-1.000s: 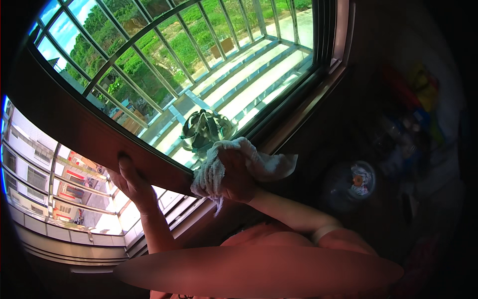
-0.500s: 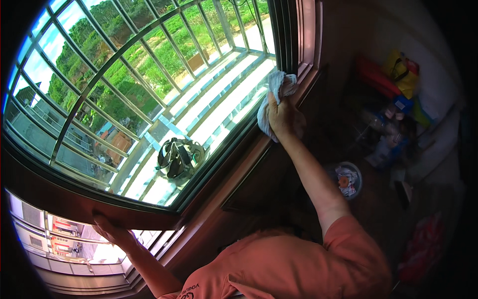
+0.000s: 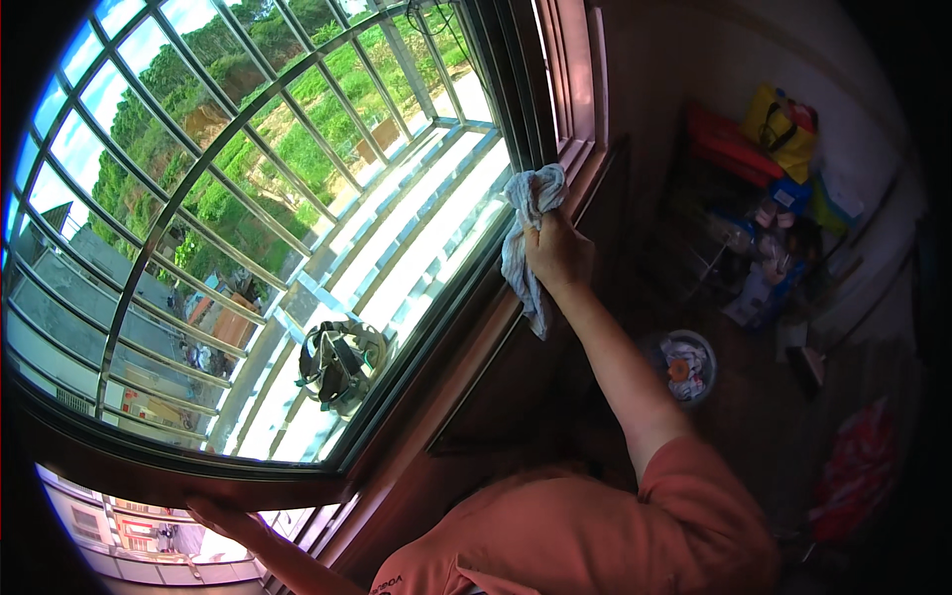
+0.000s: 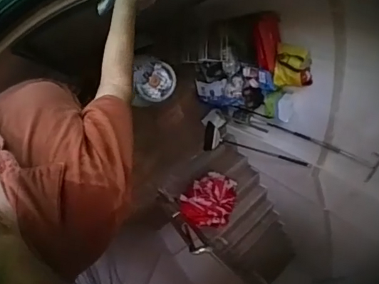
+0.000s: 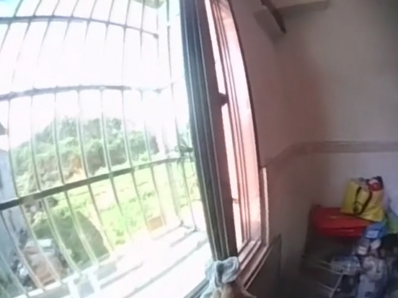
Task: The recorder cleans a window, window frame, and balcony railing using a wet cloth.
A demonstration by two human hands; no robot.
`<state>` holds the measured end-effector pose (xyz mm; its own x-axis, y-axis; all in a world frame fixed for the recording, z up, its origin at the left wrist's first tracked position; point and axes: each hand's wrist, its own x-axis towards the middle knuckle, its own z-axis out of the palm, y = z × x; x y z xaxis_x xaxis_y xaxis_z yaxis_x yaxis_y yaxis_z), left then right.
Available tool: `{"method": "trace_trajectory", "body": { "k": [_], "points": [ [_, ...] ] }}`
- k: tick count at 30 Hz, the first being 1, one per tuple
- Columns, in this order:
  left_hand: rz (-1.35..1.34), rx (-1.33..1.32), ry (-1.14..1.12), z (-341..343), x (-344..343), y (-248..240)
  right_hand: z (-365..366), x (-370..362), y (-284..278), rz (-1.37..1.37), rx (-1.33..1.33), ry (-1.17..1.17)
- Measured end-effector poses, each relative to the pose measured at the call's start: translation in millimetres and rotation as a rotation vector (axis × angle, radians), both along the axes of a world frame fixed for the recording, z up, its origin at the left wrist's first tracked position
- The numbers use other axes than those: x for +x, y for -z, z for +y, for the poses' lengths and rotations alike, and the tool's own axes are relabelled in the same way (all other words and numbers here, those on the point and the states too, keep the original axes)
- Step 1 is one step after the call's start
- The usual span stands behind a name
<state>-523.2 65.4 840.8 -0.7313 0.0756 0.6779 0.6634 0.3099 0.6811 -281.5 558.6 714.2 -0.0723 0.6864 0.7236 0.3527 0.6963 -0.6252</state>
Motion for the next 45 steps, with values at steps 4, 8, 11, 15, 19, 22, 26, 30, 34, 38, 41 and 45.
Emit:
{"method": "trace_trajectory", "body": {
  "k": [4,8,11,15,19,22,26,30,34,38,41,45],
  "points": [
    [0.143,0.314,-0.119,-22,-15,17,-91,-8,-18,-0.262,-0.041,-0.100],
    [0.021,0.152,-0.150,-8,4,0,-62,-13,30,-0.012,0.086,-0.182],
    [-0.005,0.279,-0.036,12,24,-17,5,2,14,0.007,-0.124,-0.177],
    [-0.029,0.233,-0.022,26,23,-19,2,-3,10,-0.030,-0.098,-0.127],
    [-0.020,0.209,0.027,44,28,-37,-18,-9,8,0.035,0.064,-0.171],
    [-0.026,0.195,0.093,63,29,-47,33,-3,21,0.051,0.011,-0.099],
    [0.024,0.269,0.123,78,30,-63,31,-8,-8,0.169,0.202,-0.002],
    [0.081,0.362,0.147,90,31,-73,33,0,-73,0.218,0.275,-0.115],
    [0.078,0.360,0.128,63,37,-66,30,-6,-189,0.274,0.386,-0.031],
    [0.044,0.338,0.158,53,44,-52,75,-20,-277,0.260,0.647,0.102],
    [0.012,0.320,0.176,49,40,-33,90,-21,-355,0.217,0.728,0.156],
    [0.006,0.362,0.140,25,46,-17,66,-22,-476,0.321,0.861,0.075]
  ]
}}
